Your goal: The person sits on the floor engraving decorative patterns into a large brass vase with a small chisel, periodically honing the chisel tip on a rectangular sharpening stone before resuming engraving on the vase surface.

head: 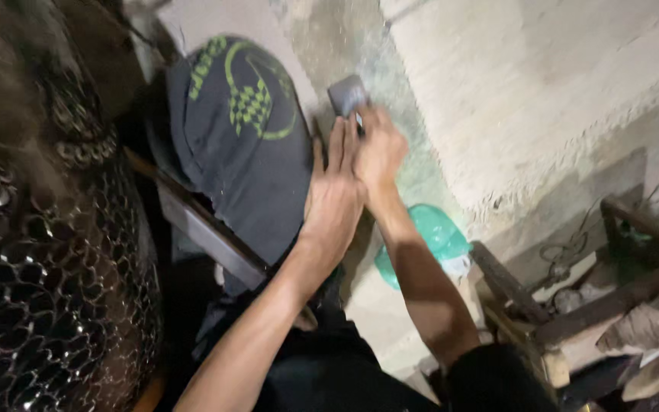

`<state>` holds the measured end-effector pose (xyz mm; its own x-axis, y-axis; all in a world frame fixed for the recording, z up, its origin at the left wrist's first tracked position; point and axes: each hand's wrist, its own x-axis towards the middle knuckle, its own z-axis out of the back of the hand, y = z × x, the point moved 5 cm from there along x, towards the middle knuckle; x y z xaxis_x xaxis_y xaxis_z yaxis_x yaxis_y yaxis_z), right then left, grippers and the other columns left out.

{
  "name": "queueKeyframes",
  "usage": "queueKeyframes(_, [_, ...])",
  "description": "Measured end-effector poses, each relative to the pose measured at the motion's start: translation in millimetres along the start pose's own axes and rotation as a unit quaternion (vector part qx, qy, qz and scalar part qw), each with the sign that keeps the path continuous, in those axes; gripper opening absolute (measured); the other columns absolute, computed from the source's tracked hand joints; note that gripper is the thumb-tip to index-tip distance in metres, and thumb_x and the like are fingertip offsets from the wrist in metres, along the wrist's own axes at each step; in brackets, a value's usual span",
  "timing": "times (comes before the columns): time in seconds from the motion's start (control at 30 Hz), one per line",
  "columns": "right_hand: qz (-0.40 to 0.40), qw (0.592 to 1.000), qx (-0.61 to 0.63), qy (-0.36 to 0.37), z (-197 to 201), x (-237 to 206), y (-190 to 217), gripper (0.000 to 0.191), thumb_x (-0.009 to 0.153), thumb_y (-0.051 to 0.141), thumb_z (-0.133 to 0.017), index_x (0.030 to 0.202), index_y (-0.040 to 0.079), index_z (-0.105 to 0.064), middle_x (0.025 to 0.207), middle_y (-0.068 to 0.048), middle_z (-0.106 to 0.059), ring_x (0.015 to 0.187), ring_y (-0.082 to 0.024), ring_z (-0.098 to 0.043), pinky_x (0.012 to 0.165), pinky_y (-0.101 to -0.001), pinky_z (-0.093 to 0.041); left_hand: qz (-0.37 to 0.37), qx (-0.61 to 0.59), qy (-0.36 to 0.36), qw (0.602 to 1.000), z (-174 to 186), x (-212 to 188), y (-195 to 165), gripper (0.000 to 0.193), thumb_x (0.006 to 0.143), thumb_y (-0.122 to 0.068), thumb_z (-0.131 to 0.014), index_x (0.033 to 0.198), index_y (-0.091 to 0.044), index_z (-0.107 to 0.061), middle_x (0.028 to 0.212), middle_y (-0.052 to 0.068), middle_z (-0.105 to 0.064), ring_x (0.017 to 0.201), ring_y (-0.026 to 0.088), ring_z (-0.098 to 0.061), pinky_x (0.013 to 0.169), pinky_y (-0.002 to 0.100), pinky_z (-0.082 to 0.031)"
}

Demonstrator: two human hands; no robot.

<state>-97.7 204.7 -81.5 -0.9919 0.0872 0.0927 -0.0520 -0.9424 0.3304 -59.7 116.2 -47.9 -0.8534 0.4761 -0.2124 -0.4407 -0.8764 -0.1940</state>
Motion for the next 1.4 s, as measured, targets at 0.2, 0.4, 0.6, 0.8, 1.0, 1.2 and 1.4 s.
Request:
queueKeyframes(0.2, [-0.015, 0.999, 0.037, -0.016, 20, -20, 4, 0.013, 0.093, 0.013, -0.07, 0.104, 0.009, -0.073, 0.102, -0.012, -0.072, 0.085, -0.036, -0.072, 0.073, -0.0448, -0.058, -0.02, 0.154, 0.203, 0.967, -41, 16, -3, 0.067, 0.096, -0.032, -0.049, 0.153, -0.001, -0.037, 0.163, 0.026, -0.027, 0.15, 0.043, -0.025, 0.116, 0.056, -0.02])
queueKeyframes(0.4, [-0.001, 0.999, 0.023, -0.026, 10, 12, 14, 0.013, 0.093, 0.013, -0.072, 0.103, 0.007, -0.074, 0.101, -0.014, -0.073, 0.083, -0.038, -0.071, 0.07, -0.0463, -0.056, 0.015, 0.151, 0.137, 0.979, -49, 15, -4, 0.071, 0.094, -0.032, -0.051, 0.156, 0.0, -0.039, 0.164, 0.025, -0.027, 0.145, 0.041, -0.034, 0.115, 0.054, -0.022])
queueKeyframes(0.6, [-0.006, 0.999, 0.044, -0.017, 32, -15, 17, 0.012, 0.093, 0.014, -0.069, 0.103, 0.008, -0.074, 0.099, -0.013, -0.074, 0.08, -0.035, -0.072, 0.07, -0.0439, -0.058, 0.006, 0.135, 0.144, 0.98, -59, 15, -8, 0.064, 0.095, -0.03, -0.051, 0.153, -0.006, -0.038, 0.166, 0.026, -0.024, 0.146, 0.043, -0.036, 0.117, 0.054, -0.021])
queueKeyframes(0.8, [-0.008, 1.0, -0.009, -0.006, 16, 23, 23, 0.01, 0.095, 0.017, -0.072, 0.101, 0.008, -0.074, 0.1, -0.015, -0.072, 0.085, -0.038, -0.07, 0.071, -0.0465, -0.056, 0.021, 0.131, 0.116, 0.984, -68, 16, -11, 0.068, 0.096, -0.038, -0.048, 0.15, 0.003, -0.048, 0.164, 0.027, -0.026, 0.145, 0.041, -0.036, 0.118, 0.053, -0.02])
queueKeyframes(1.0, [0.018, 1.0, 0.006, -0.018, 35, 3, 24, 0.013, 0.092, 0.019, -0.07, 0.101, 0.01, -0.074, 0.098, -0.014, -0.072, 0.081, -0.037, -0.07, 0.068, -0.0463, -0.056, 0.004, 0.152, 0.119, 0.981, -60, 17, -7, 0.063, 0.101, -0.039, -0.045, 0.144, 0.006, -0.053, 0.162, 0.032, -0.025, 0.143, 0.045, -0.036, 0.117, 0.054, -0.021])
queueKeyframes(1.2, [-0.006, 1.0, -0.015, -0.016, 22, 21, 25, 0.011, 0.093, 0.016, -0.072, 0.1, 0.008, -0.076, 0.094, -0.016, -0.071, 0.076, -0.039, -0.068, 0.064, -0.0485, -0.054, 0.009, 0.117, 0.13, 0.984, -60, 16, -8, 0.061, 0.101, -0.04, -0.046, 0.143, 0.003, -0.054, 0.165, 0.031, -0.021, 0.146, 0.043, -0.034, 0.119, 0.053, -0.02])
queueKeyframes(1.4, [-0.01, 1.0, 0.005, -0.008, 31, 27, 31, 0.009, 0.091, 0.015, -0.072, 0.095, 0.008, -0.075, 0.095, -0.014, -0.072, 0.079, -0.038, -0.07, 0.066, -0.0476, -0.055, 0.054, 0.111, 0.031, 0.992, -50, 22, -3, 0.067, 0.095, -0.039, -0.049, 0.152, -0.004, -0.05, 0.163, 0.029, -0.022, 0.144, 0.041, -0.036, 0.12, 0.05, -0.022])
